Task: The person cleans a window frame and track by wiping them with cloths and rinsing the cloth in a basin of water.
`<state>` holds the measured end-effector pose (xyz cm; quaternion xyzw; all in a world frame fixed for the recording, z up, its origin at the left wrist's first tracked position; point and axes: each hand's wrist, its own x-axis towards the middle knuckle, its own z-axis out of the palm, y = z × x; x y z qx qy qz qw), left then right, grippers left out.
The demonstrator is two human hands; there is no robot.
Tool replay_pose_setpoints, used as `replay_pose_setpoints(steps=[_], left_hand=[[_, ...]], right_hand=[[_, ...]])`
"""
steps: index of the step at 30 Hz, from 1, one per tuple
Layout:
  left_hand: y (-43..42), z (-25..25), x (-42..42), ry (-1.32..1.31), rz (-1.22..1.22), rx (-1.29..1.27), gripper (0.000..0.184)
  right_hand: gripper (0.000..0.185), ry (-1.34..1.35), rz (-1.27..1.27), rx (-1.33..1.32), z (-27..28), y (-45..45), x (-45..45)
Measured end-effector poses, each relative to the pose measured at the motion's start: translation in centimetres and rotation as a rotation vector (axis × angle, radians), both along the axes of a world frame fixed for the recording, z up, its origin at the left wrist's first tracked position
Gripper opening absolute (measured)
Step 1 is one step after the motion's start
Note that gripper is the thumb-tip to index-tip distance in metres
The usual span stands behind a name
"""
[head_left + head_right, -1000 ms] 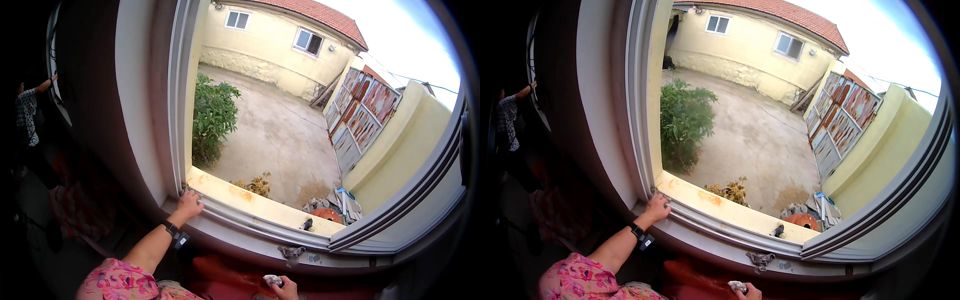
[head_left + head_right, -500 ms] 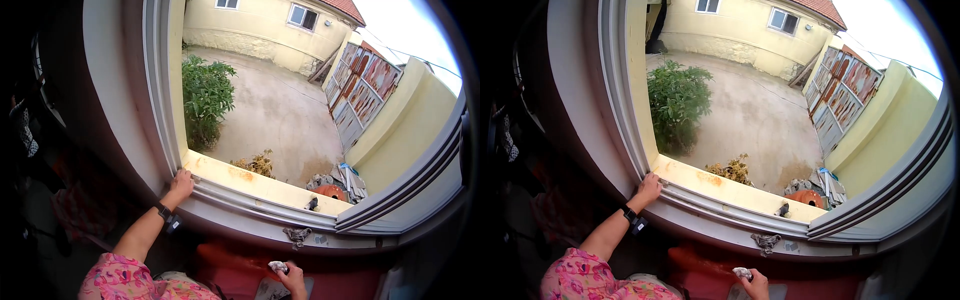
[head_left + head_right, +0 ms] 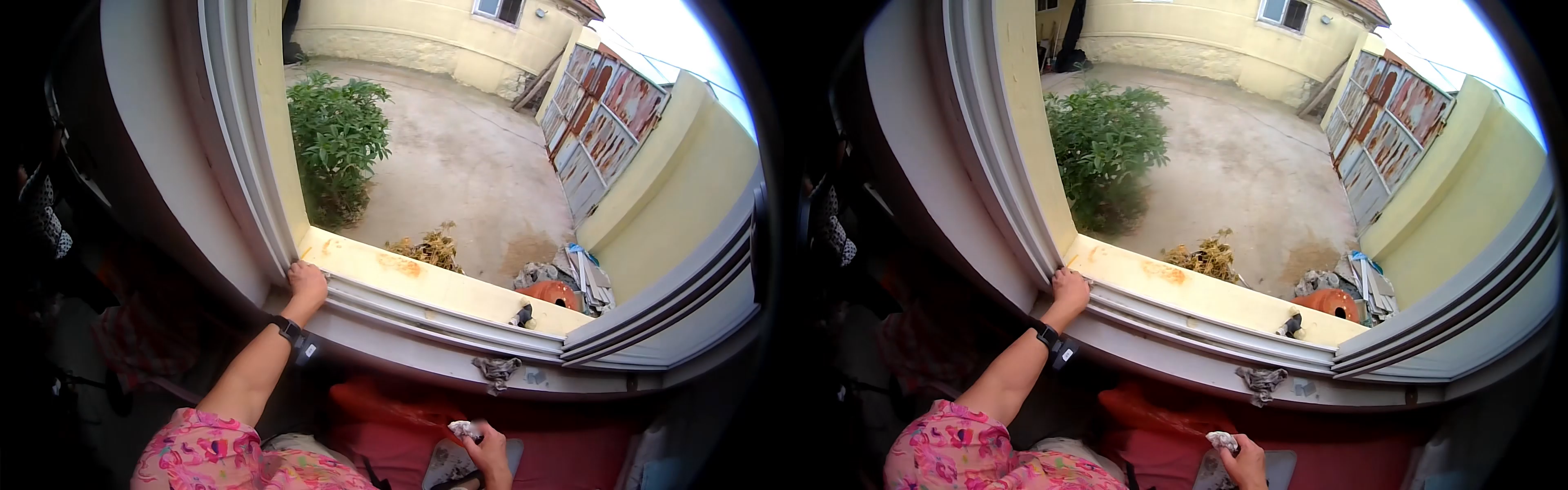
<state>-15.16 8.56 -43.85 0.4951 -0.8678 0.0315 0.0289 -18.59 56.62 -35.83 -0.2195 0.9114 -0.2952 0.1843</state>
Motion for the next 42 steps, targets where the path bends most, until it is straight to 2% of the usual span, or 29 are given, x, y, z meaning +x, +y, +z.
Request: replay_pose_setpoints(steps=[5, 11, 14, 19, 23, 25, 26, 28, 35, 38, 42], left_hand=[[1.4, -0.4, -2.0, 0.037, 0.104, 0.015, 0.023], [5.1, 0.6, -3.8, 0.094, -0.069, 0.044, 0.015], [4.1, 1.2, -2.6, 0.242, -0.135, 0.175, 0.013], [-0.5, 1.2, -0.2, 0.404, -0.196, -0.026, 0.009], [-0.7, 2.1, 1.4, 0.338, -0.211, -0.007, 0.019], [-0.2, 2.9, 1.4, 0.219, -0.125, -0.016, 0.032], [-0.4, 2.9, 1.2, 0.218, -0.127, -0.014, 0.032], [-1.2, 2.7, 0.7, 0.081, -0.036, 0.259, 0.038], [1.2, 1.1, -1.2, 0.050, 0.031, 0.087, 0.038], [3.3, 0.9, -3.2, 0.066, 0.041, 0.124, 0.018], [6.3, 1.0, -5.2, 0.067, -0.062, 0.124, 0.017]], right_hand=[[0.029, -0.052, -0.012, 0.009, -0.5, 0.5, 0.1], [0.027, -0.019, 0.051, 0.000, -0.2, 0.0, -0.1], [0.029, -0.033, 0.025, 0.003, -0.1, -0.3, -0.4], [0.030, -0.003, 0.029, 0.024, 0.7, -1.1, -0.6], [0.030, -0.016, 0.039, 0.042, 0.5, -1.3, -0.6], [0.030, -0.024, 0.038, 0.040, 0.7, -1.3, -0.6], [0.030, -0.027, 0.030, 0.039, 0.9, -1.4, -0.5], [0.030, -0.033, 0.023, 0.036, 0.9, -1.4, -0.5], [0.029, -0.005, 0.034, 0.052, 0.3, -1.0, -0.6], [0.028, 0.004, 0.040, 0.045, -0.2, -0.3, -0.5], [0.026, -0.013, 0.080, 0.023, 0.4, -0.4, -0.3]])
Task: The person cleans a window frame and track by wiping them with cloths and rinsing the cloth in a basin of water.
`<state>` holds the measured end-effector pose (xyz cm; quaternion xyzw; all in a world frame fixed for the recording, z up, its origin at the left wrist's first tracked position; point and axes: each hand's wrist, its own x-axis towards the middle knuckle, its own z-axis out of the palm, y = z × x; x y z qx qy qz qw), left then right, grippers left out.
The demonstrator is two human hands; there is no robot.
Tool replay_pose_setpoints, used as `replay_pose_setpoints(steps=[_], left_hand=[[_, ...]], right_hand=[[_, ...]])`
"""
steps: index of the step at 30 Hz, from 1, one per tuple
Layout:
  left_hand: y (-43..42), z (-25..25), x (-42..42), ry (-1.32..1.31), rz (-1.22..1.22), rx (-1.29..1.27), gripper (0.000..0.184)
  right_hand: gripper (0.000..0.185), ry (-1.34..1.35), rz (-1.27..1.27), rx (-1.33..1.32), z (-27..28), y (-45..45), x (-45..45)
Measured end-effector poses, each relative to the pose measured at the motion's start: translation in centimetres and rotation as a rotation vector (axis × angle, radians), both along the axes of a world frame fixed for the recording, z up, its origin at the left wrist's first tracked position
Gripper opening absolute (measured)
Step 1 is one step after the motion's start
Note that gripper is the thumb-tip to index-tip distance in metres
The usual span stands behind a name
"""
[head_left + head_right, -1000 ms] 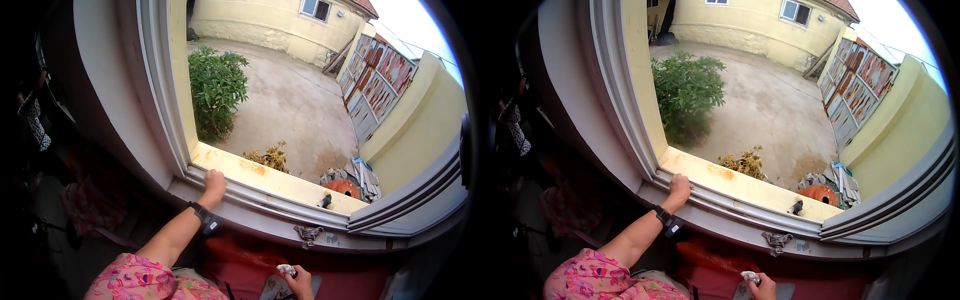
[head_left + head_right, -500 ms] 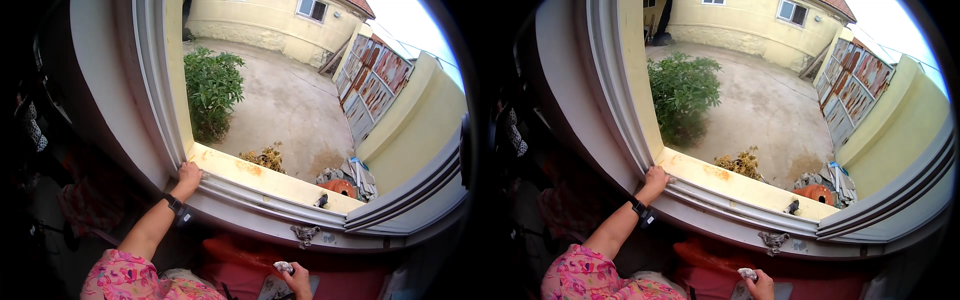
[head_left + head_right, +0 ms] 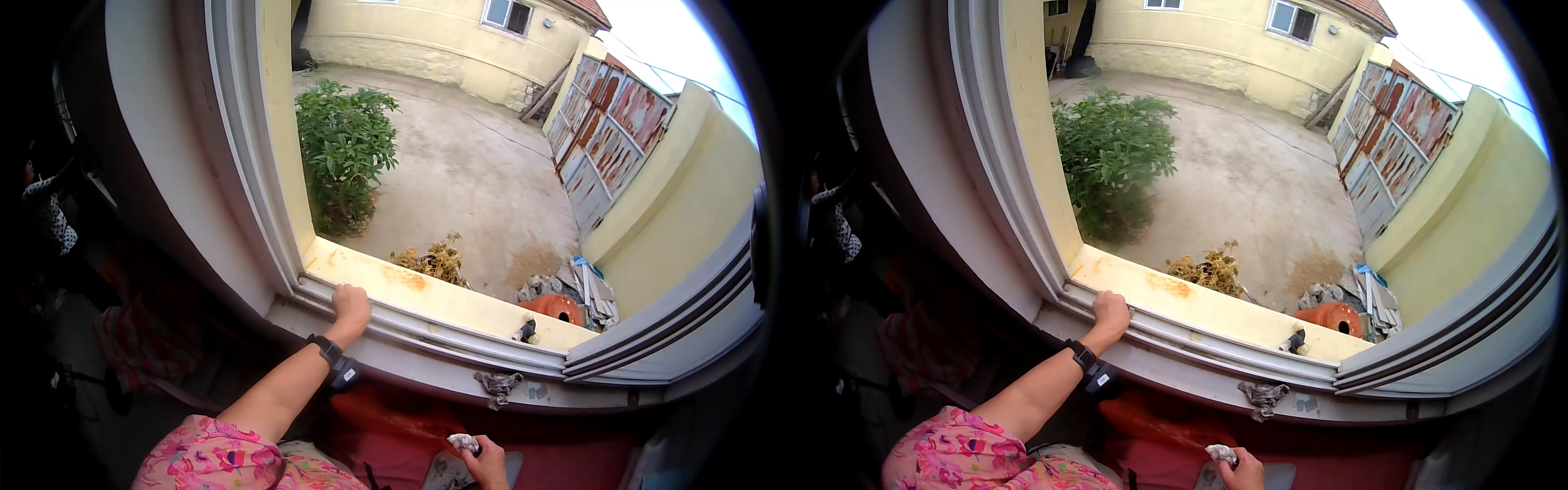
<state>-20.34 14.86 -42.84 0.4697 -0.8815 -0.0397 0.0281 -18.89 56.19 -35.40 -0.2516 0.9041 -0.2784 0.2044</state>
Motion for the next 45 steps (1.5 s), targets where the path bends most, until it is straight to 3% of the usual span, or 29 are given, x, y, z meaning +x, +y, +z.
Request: replay_pose_setpoints(steps=[5, 8, 10, 14, 17, 23, 31, 33, 35, 42, 44, 45], left_hand=[[3.1, 0.4, -2.2, -0.053, -0.025, -0.005, 0.015], [1.8, -0.4, -0.9, 0.057, -0.122, -0.028, 0.018], [0.5, 1.2, 0.8, 0.163, -0.161, 0.260, 0.022], [-3.7, 0.6, 4.7, 0.298, -0.247, -0.081, 0.029], [-4.9, -0.3, 5.7, 0.311, -0.189, -0.142, 0.027], [-0.3, -1.5, 1.3, 0.197, -0.123, -0.164, 0.015], [5.9, -0.9, -2.9, 0.185, -0.253, 0.002, 0.012], [6.4, -0.9, -3.4, 0.139, -0.260, 0.007, 0.013], [6.7, -0.6, -3.9, 0.164, -0.248, 0.083, 0.028], [7.7, 1.1, -4.4, 0.116, -0.230, 0.132, 0.031], [7.9, 1.2, -5.3, 0.050, -0.166, 0.156, 0.011], [7.8, 1.2, -5.7, 0.048, -0.171, 0.159, 0.011]], right_hand=[[0.027, -0.013, -0.038, -0.006, 0.5, -1.0, 0.0], [0.028, -0.016, -0.062, 0.009, 0.7, -2.1, 0.0], [0.028, -0.004, -0.065, 0.030, 0.6, -2.1, 0.0], [0.028, 0.045, -0.047, 0.010, -0.1, -1.9, -0.3], [0.028, 0.006, -0.056, 0.056, -0.3, -1.9, -0.1], [0.028, -0.003, -0.062, 0.045, -0.2, -1.5, 0.5], [0.028, 0.014, -0.058, -0.003, 0.0, -1.8, 0.7], [0.028, 0.012, -0.066, 0.024, 0.5, -2.1, 0.7], [0.028, 0.019, -0.060, 0.043, 0.0, -1.9, 0.4], [0.028, 0.005, -0.039, 0.076, 0.2, -2.4, 0.2], [0.028, 0.009, -0.039, 0.082, 0.0, -2.2, 0.1], [0.028, 0.012, -0.037, 0.083, -0.2, -2.1, 0.1]])
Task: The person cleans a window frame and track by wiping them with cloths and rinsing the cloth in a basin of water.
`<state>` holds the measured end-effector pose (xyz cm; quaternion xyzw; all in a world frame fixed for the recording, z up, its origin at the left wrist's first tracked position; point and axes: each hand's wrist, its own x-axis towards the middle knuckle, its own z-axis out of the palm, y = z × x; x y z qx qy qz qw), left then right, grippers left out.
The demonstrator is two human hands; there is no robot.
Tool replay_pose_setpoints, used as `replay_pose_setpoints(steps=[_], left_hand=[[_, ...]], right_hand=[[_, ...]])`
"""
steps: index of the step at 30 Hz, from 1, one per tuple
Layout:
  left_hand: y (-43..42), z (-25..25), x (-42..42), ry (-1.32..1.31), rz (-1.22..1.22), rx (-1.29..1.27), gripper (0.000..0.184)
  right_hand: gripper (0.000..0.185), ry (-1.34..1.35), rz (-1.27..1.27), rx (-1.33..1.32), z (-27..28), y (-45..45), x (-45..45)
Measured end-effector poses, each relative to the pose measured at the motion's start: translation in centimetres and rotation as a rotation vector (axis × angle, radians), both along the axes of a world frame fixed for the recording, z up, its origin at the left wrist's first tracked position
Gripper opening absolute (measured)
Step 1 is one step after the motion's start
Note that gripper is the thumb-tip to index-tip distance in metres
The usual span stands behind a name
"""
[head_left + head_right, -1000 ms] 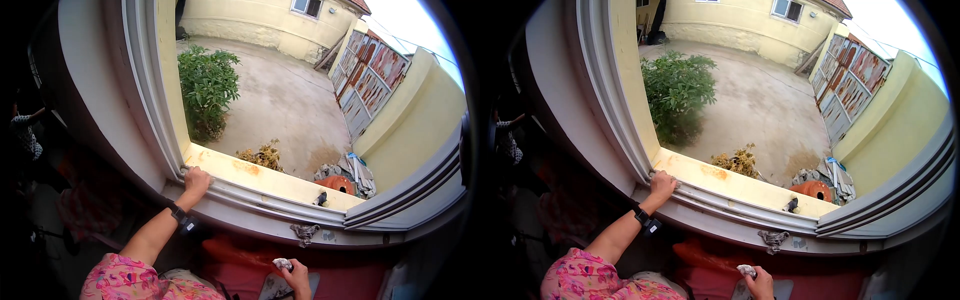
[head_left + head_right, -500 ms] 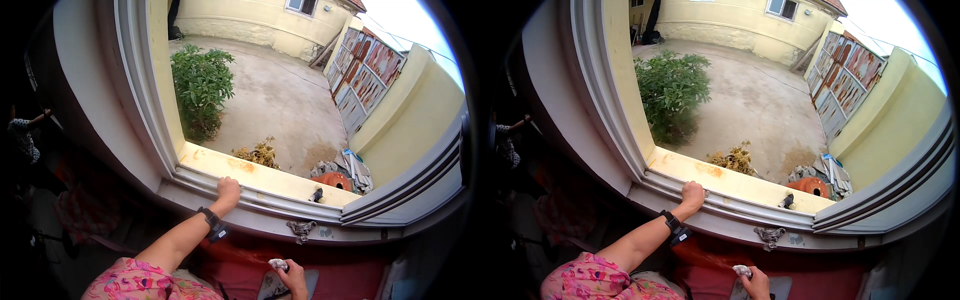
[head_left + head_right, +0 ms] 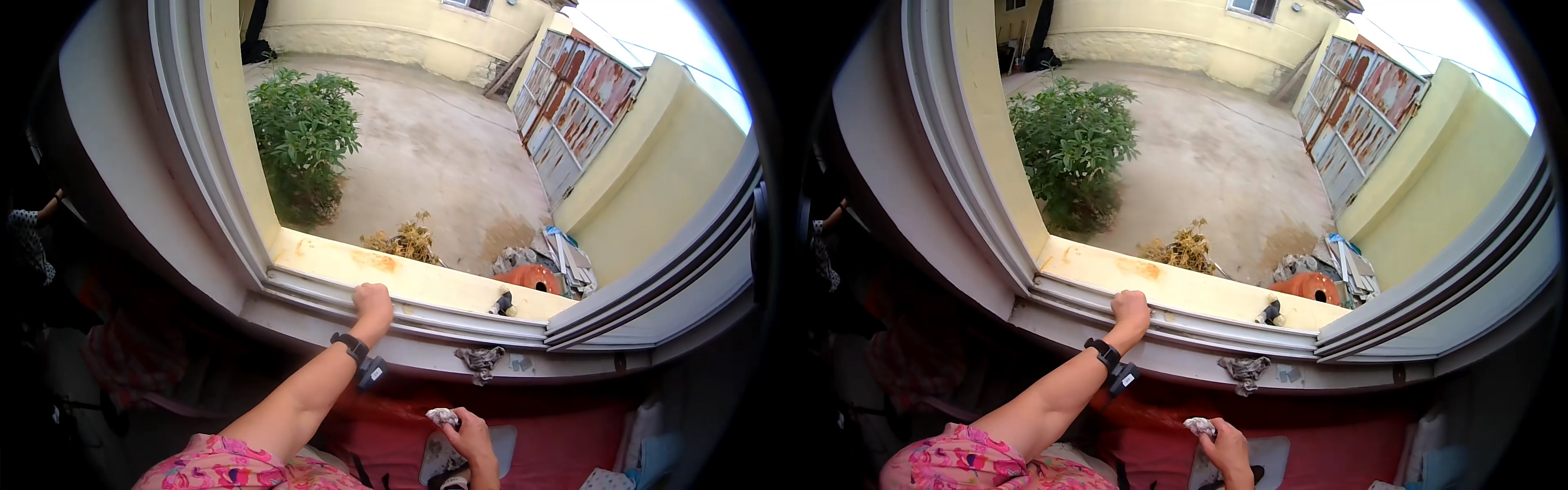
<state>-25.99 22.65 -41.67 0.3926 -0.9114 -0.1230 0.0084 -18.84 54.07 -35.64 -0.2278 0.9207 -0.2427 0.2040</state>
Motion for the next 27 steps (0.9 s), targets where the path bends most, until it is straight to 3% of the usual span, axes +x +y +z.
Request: replay_pose_setpoints(steps=[7, 13, 15, 19, 27], left_hand=[[-0.7, -1.5, 0.8, 0.105, 0.063, 0.019, 0.013], [-5.3, 2.2, 3.8, 0.130, -0.039, 0.162, 0.023], [-8.4, 1.8, 5.6, 0.192, -0.202, 0.339, 0.029], [-11.4, 0.9, 7.4, 0.346, -0.320, 0.275, 0.026], [-6.1, 1.6, 3.4, 0.408, -0.770, 0.278, 0.017]], right_hand=[[0.029, 0.007, 0.012, -0.031, 0.3, 0.2, -0.2], [0.026, 0.041, -0.030, -0.071, 0.6, 0.7, -0.5], [0.026, 0.054, -0.019, -0.065, 1.1, 0.7, -0.3], [0.026, 0.044, -0.018, -0.044, 1.1, 0.6, -0.2], [0.025, 0.053, -0.028, -0.016, 0.2, 0.9, -0.4]])
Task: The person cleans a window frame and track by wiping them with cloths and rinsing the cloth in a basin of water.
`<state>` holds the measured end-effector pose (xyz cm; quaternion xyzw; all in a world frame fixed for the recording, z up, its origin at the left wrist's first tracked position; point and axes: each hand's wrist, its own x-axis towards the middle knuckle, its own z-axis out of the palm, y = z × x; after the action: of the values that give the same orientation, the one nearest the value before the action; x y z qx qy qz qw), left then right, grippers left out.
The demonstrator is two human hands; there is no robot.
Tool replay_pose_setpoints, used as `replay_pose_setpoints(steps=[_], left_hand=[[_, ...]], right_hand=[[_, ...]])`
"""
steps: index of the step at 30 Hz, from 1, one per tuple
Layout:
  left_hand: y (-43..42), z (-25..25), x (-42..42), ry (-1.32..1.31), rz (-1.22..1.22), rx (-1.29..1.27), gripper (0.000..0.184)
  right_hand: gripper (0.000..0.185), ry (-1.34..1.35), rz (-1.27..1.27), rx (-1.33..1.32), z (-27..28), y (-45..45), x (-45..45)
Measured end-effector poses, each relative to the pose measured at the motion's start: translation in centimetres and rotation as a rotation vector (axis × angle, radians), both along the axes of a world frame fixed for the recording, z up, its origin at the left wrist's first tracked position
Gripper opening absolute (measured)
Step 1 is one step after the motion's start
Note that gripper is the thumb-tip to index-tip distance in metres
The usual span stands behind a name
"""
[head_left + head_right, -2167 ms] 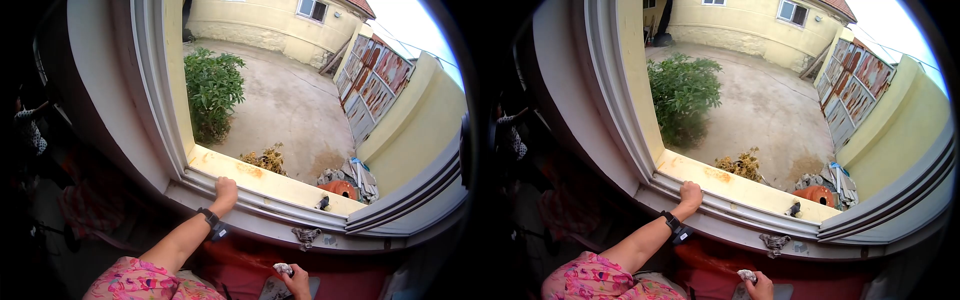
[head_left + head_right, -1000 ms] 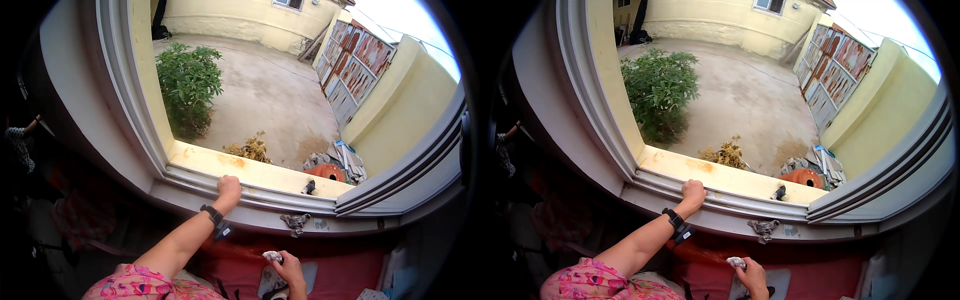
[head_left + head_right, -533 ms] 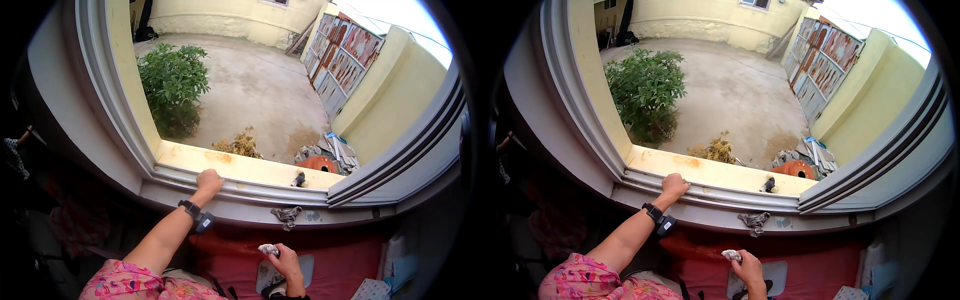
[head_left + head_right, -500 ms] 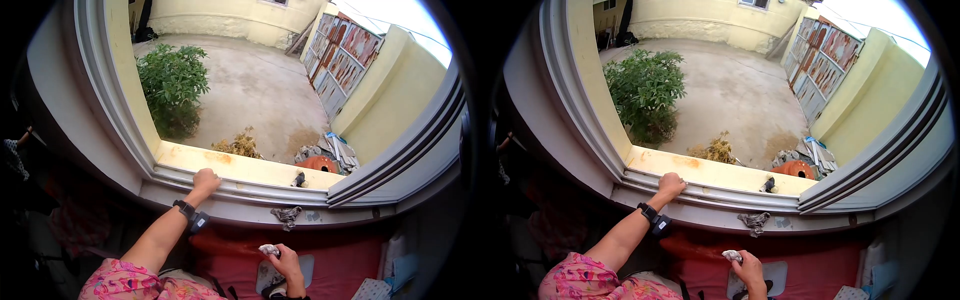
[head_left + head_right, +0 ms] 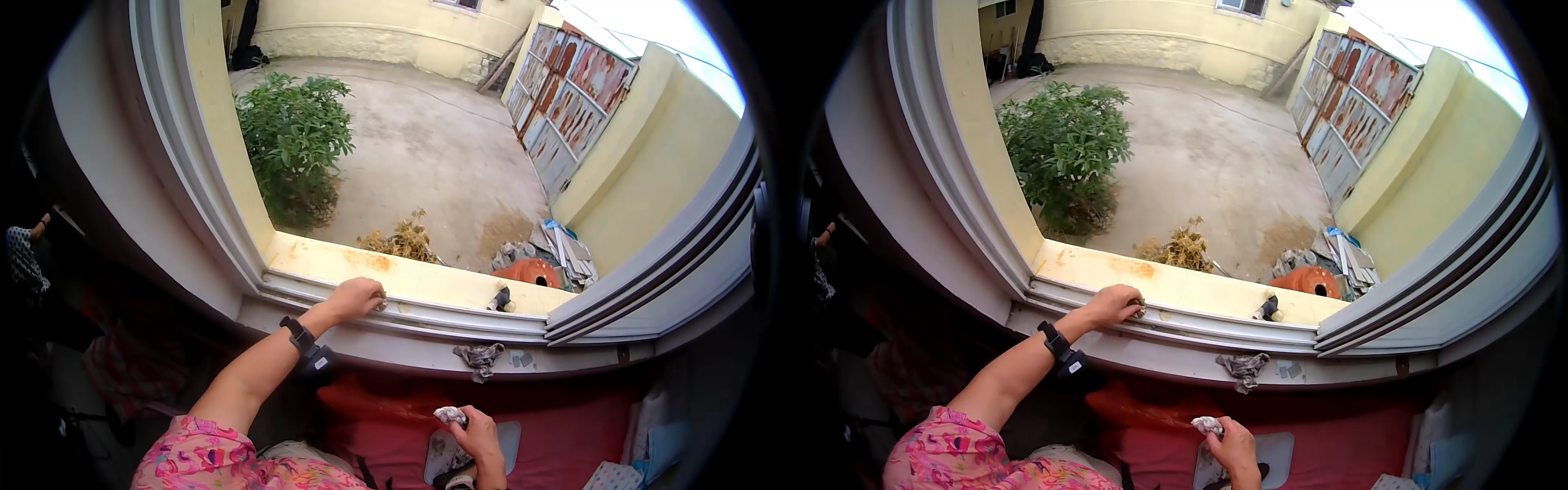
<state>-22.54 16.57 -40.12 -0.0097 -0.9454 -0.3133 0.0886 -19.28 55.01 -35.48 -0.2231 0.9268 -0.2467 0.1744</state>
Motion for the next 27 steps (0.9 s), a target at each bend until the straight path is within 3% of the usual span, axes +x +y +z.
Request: replay_pose_setpoints(steps=[3, 5, 7, 8, 16, 22, 27], left_hand=[[2.6, -0.6, -2.3, 0.053, -0.116, -0.060, 0.015], [4.2, -1.3, -2.9, 0.053, -0.085, -0.164, 0.010], [4.7, -1.7, -2.9, 0.131, -0.050, -0.459, 0.009], [4.6, -1.7, -2.5, 0.174, -0.032, -0.423, 0.009], [-3.4, -1.9, 2.2, 0.121, -0.134, -0.643, 0.005], [-11.1, -1.1, 8.3, -0.118, 0.063, -0.708, 0.009], [-11.8, -0.6, 9.7, -0.347, 0.274, -0.862, 0.013]], right_hand=[[0.025, -0.040, -0.016, -0.012, 0.7, -0.6, 0.0], [0.025, -0.038, -0.007, -0.003, 0.5, -0.6, -0.1], [0.025, -0.038, 0.002, 0.008, 0.2, -0.7, -0.1], [0.025, -0.041, -0.001, 0.008, 0.3, -0.7, -0.2], [0.025, -0.033, 0.024, -0.011, 0.4, -1.3, -0.5], [0.026, -0.001, 0.041, -0.017, -0.1, -0.7, -0.4], [0.026, 0.016, -0.018, -0.017, 0.7, 0.8, -0.2]])
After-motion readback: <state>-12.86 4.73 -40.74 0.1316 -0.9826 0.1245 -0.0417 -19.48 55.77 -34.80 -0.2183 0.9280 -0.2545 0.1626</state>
